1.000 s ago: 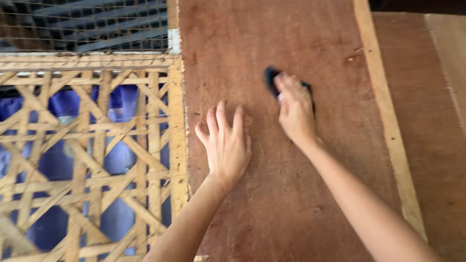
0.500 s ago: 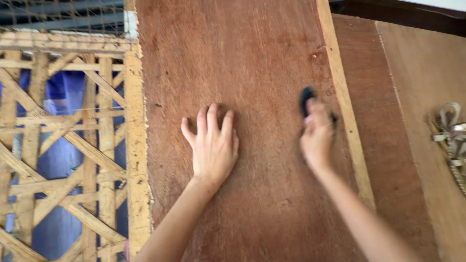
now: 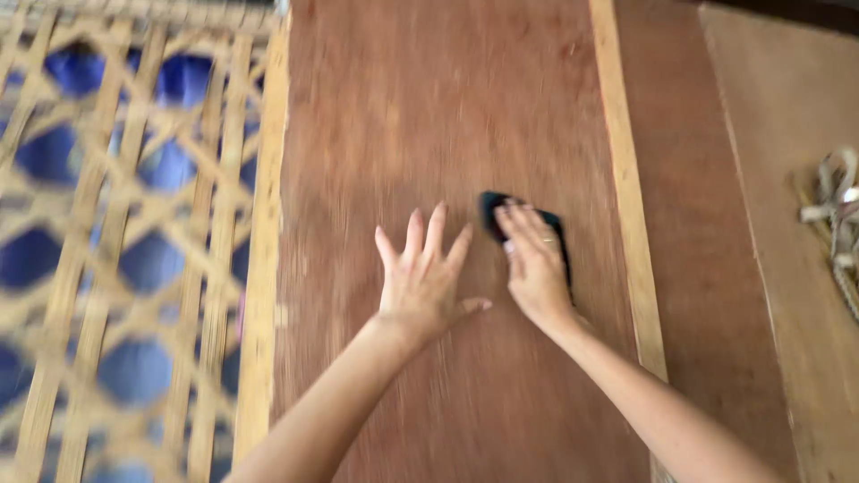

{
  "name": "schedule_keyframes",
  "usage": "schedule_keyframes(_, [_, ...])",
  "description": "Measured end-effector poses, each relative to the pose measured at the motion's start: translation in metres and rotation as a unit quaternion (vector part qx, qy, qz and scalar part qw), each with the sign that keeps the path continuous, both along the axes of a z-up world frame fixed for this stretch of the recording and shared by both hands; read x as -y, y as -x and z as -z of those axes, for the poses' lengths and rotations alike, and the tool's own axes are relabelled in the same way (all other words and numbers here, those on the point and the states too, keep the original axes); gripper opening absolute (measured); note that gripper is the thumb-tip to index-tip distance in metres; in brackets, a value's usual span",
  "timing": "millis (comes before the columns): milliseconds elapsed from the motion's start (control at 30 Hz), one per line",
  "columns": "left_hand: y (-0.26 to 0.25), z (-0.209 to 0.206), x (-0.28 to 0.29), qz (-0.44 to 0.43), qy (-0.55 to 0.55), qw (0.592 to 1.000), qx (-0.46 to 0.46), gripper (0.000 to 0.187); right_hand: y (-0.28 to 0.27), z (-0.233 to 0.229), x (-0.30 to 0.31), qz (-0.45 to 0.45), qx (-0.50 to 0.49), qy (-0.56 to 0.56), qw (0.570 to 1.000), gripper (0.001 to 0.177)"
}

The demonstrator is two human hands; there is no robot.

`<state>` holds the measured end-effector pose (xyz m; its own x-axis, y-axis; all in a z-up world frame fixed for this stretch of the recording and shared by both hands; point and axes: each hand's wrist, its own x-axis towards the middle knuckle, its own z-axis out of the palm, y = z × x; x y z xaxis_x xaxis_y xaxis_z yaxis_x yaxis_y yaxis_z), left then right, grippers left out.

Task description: The person wipes a large vertical wooden panel with a dark cloth, moving from top to bottom and covering different sections. The person briefly moves a plastic chair to access the lower part of the panel before continuing to wipe the surface.

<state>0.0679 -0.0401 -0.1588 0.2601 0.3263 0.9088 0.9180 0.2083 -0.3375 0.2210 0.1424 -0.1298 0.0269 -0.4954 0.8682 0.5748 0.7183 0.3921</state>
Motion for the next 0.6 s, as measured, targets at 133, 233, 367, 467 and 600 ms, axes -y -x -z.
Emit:
schedule_keyframes(133, [-0.022,0.08,-0.026,-0.085,0.105,0.988,0.079,0.126,-0.016,0.075,-0.008,-0.013,0.088,0.024,0.996,0.05])
schedule_keyframes(233, [-0.041,0.095,-0.03,-0.126,0.106,0.98,0.108,0.138,-0.031,0.067,0.0,-0.012,0.055,0.034,0.998,0.05])
schedule_keyframes(367, [-0.039,0.099,-0.049,-0.136,0.088,0.98,0.117,0.145,-0.028,0.092,-0.024,-0.008,0.025,0.023,0.999,0.053])
schedule_keyframes(467, [-0.029,0.097,-0.057,-0.131,0.068,0.983,0.11,0.145,-0.02,0.116,-0.037,-0.003,0.051,0.036,0.998,0.051])
schedule_keyframes(600, [-0.038,0.094,-0.054,-0.158,0.085,0.976,0.125,0.147,-0.03,0.122,-0.031,0.011,0.048,0.017,0.999,0.051])
